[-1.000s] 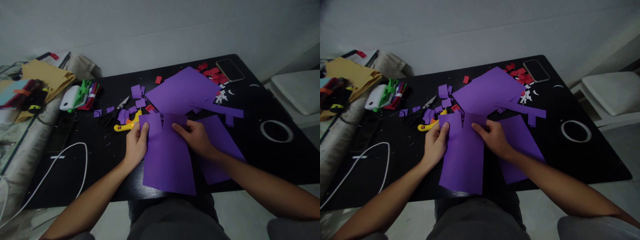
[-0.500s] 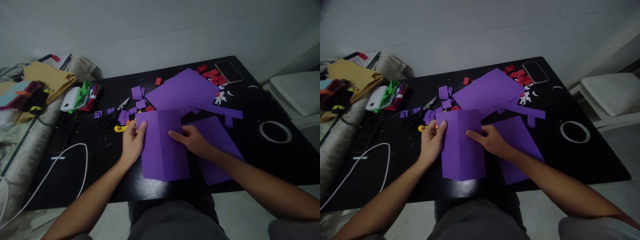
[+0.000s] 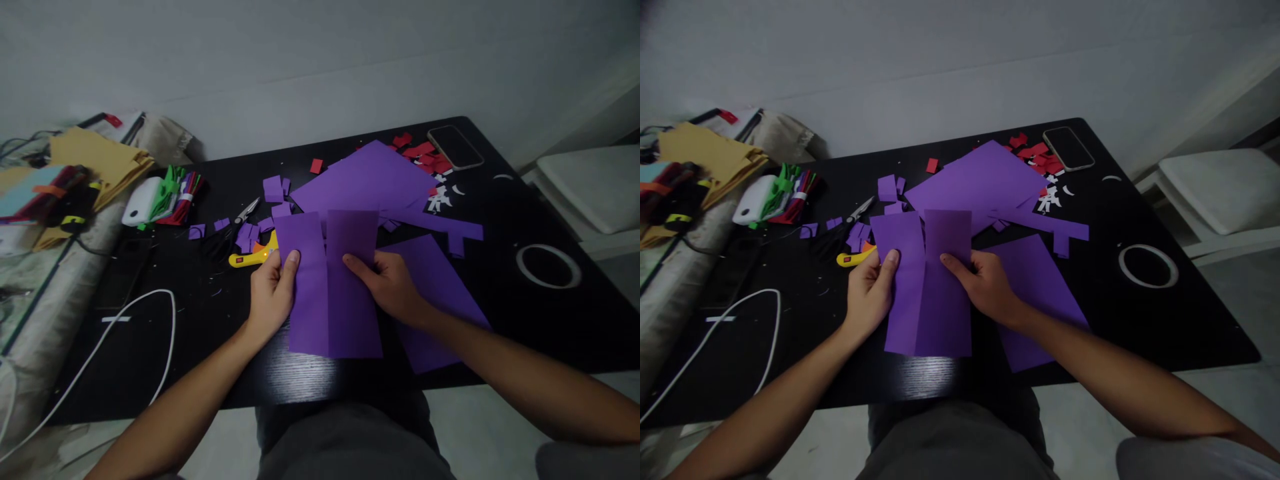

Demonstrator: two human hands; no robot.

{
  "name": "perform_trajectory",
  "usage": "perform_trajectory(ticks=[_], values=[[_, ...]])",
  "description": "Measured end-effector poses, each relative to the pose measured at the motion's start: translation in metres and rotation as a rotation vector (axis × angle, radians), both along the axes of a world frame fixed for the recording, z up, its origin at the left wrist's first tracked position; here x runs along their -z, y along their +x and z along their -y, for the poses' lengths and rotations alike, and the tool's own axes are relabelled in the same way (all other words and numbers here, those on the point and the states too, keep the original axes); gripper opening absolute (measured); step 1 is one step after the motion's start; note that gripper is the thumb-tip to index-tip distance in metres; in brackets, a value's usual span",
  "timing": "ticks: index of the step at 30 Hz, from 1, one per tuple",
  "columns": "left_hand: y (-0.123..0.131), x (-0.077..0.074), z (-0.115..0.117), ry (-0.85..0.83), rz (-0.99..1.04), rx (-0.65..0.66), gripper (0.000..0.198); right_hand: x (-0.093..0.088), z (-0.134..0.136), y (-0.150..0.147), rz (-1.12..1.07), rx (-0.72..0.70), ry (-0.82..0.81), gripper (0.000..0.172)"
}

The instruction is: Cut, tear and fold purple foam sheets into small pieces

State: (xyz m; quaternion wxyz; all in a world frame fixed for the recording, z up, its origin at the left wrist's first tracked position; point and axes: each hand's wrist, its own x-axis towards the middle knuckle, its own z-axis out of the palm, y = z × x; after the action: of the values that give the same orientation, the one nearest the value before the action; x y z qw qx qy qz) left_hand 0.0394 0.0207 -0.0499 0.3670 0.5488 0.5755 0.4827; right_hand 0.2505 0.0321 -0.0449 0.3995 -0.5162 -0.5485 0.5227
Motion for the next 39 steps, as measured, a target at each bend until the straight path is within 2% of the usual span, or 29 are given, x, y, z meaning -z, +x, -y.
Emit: perform_trajectory(ticks=[10,18,22,25,28,32,39], values=[[-0.001,0.004,0.0,0.031,-0.039,-0.037,0.044,-0.002,0.002,-0.002,0.039,0.034,0.025,0.052],[-0.003,0.005,-0.002,0.104,-0.138,-0.058,0.036,0.0,-0.001,-0.001,0.031,0.079,0.045,0.052],[-0.005,0.008,-0.005,0.092,-0.119,-0.075,0.04,-0.005,-0.001,-0.001,-0.075,0.01,-0.083,0.057],[-0.006,0.007,-0.006,0.052,-0.047,-0.063,0.04,-0.009,-0.002,-0.001,-0.1,-0.08,-0.138,0.053],[-0.005,0.003,-0.005,0.018,0.045,-0.028,0.039,-0.011,-0.002,0.0,-0.055,-0.085,-0.096,0.048],[-0.003,0.003,-0.002,-0.014,0.093,-0.002,0.033,-0.007,-0.001,0.0,-0.025,0.004,-0.035,0.046],[-0.002,0.01,0.001,0.023,0.029,-0.057,0.029,-0.001,0.001,0.001,0.025,0.067,0.044,0.045]])
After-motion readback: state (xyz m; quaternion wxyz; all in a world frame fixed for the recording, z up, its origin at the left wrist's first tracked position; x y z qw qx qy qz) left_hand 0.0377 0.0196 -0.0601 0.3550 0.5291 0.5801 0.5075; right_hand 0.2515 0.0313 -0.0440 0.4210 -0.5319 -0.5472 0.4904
